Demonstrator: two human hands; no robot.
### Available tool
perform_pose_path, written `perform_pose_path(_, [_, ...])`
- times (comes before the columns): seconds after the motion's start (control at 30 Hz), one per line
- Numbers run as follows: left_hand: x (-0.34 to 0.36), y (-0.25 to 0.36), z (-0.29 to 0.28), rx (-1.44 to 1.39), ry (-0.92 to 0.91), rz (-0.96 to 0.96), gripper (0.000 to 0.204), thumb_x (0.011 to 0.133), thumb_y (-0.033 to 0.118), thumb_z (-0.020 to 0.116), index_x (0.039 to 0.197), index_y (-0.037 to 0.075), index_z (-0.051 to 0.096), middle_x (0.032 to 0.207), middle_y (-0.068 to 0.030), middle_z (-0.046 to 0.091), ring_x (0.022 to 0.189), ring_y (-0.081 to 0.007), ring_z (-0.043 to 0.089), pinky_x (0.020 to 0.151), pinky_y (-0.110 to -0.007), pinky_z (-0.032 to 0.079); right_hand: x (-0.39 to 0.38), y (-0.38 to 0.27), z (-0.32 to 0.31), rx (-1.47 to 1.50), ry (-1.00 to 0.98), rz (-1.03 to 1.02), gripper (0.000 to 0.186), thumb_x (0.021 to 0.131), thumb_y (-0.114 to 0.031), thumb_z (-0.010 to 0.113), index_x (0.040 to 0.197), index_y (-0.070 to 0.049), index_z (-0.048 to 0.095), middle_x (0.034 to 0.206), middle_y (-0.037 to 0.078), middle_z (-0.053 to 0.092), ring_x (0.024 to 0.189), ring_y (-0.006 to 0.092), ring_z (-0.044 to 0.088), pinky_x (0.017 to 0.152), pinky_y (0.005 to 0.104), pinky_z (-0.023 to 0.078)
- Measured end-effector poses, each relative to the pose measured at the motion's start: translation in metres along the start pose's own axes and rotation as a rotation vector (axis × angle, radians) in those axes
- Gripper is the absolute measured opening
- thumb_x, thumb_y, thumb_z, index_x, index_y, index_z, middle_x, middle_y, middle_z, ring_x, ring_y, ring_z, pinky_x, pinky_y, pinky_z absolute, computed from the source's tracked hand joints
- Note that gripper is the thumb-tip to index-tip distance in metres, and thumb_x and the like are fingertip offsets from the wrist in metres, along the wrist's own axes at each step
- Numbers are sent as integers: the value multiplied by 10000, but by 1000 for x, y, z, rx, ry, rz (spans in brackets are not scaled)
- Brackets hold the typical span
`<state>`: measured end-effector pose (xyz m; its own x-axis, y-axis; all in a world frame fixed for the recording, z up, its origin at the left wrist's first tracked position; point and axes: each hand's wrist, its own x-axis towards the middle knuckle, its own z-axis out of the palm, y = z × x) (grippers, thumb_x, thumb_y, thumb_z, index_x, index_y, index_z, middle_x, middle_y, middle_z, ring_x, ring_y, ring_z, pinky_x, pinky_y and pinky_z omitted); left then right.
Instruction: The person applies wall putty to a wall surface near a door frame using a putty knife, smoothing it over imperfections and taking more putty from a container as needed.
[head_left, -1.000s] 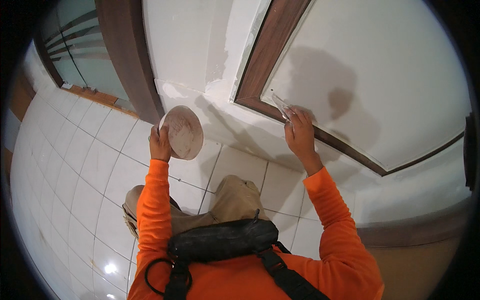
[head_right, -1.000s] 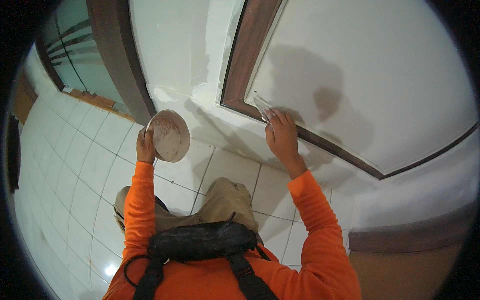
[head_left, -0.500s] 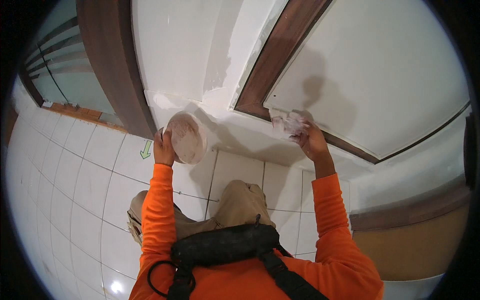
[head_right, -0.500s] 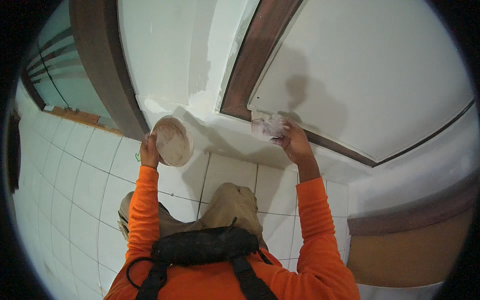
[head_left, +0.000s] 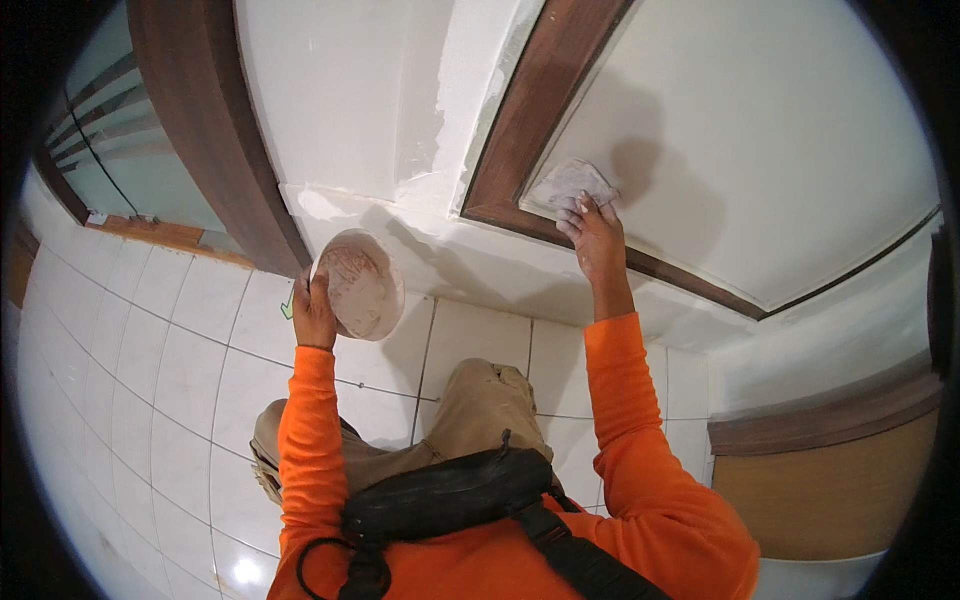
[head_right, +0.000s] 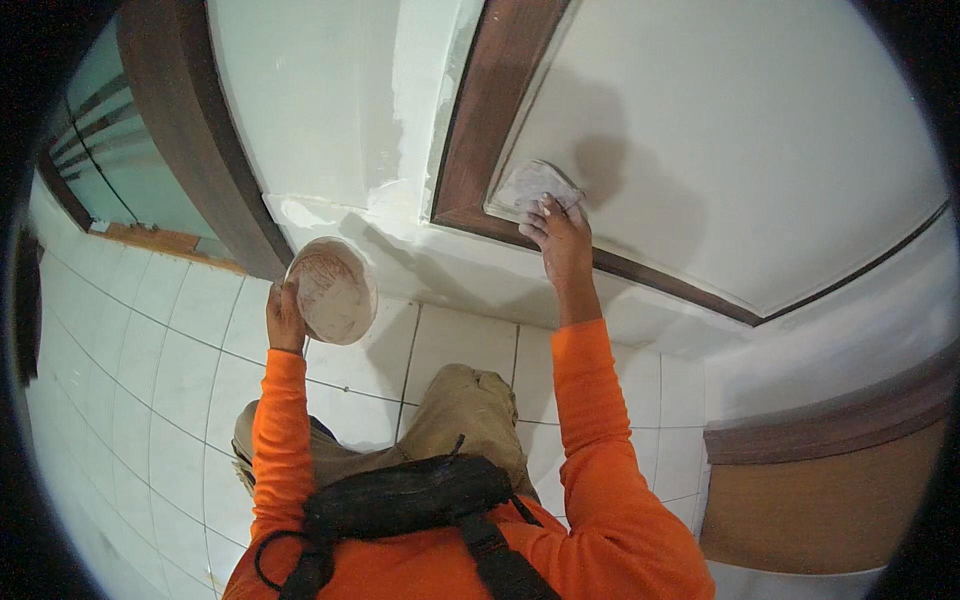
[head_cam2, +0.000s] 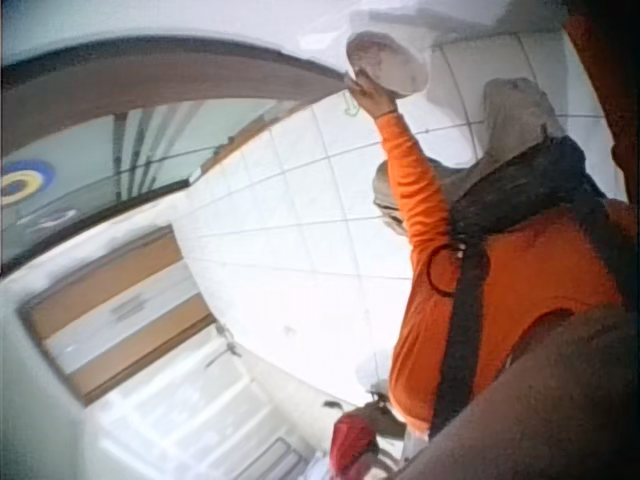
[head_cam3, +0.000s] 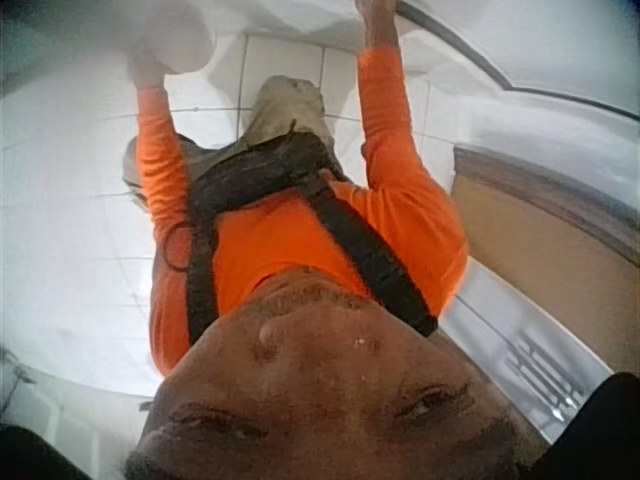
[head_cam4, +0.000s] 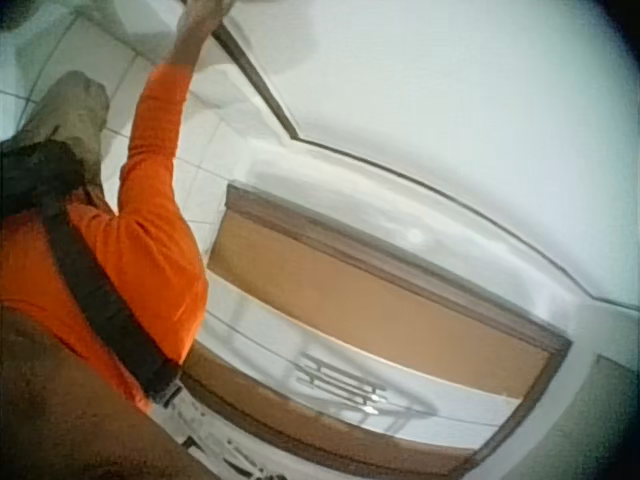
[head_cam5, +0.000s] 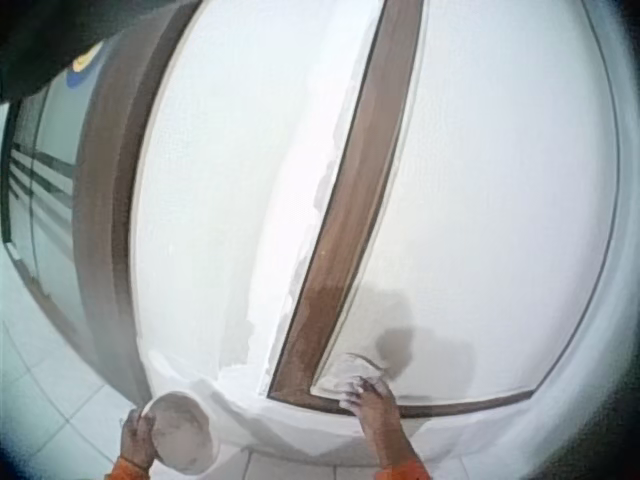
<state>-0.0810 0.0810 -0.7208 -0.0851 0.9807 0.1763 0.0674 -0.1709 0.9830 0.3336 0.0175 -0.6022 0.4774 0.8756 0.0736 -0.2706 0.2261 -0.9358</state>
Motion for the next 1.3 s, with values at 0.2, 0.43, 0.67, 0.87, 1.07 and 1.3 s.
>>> perform_pose_path(0.2, [-12, 23, 10, 77, -2, 8, 388, 998, 254, 479, 1173, -72, 597, 1076, -163, 642, 1000, -231, 582, 914, -325, 455, 1, 0, 6, -69, 33, -63, 280, 978, -173, 605, 1186, 3, 539, 994, 94, 634, 825, 188, 650, 707, 337, 605])
perform_pose_path(0.43, [-13, 16, 24, 115, -26, 51, 440, 1007, 288, 468, 1205, -87, 585, 1109, -176, 643, 1043, -242, 587, 933, -332, 451, 4, 15, 20, -26, 103, -110, 246, 975, -127, 593, 1165, 17, 533, 989, 114, 643, 801, 206, 677, 656, 341, 622])
perform_pose_path(0.67, [-3, 2, 35, 106, -60, 27, 473, 1019, 330, 466, 1223, -81, 581, 1147, -164, 642, 1053, -244, 590, 944, -342, 451, 3, 30, 59, 180, 368, -327, 261, 962, -108, 618, 1143, 16, 477, 960, 149, 659, 814, 236, 700, 722, 362, 609])
perform_pose_path(0.87, [-3, 7, 35, -22, -135, -5, 431, 1025, 303, 465, 1188, -75, 591, 1130, -138, 639, 1039, -208, 583, 925, -314, 459, 14, 14, 40, 173, 491, -485, 309, 946, -57, 627, 1196, 36, 472, 999, 147, 642, 816, 225, 696, 703, 340, 610])
perform_pose_path(1.07, [-11, 13, 25, 1, -108, 58, 411, 1026, 292, 462, 1174, -69, 593, 1123, -131, 634, 1047, -209, 572, 932, -325, 453, -31, -42, -64, 260, 624, -647, 292, 952, -114, 614, 1205, 11, 538, 1118, 93, 628, 988, 213, 657, 772, 374, 597])
perform_pose_path(1.3, [-22, 14, 19, 74, -51, 53, 443, 1009, 287, 487, 1216, -95, 570, 1145, -172, 634, 1073, -241, 576, 971, -340, 435, -113, -48, -63, -603, -134, -175, 447, 891, -57, 579, 1330, -21, 509, 1161, 138, 645, 991, 201, 642, 860, 329, 511])
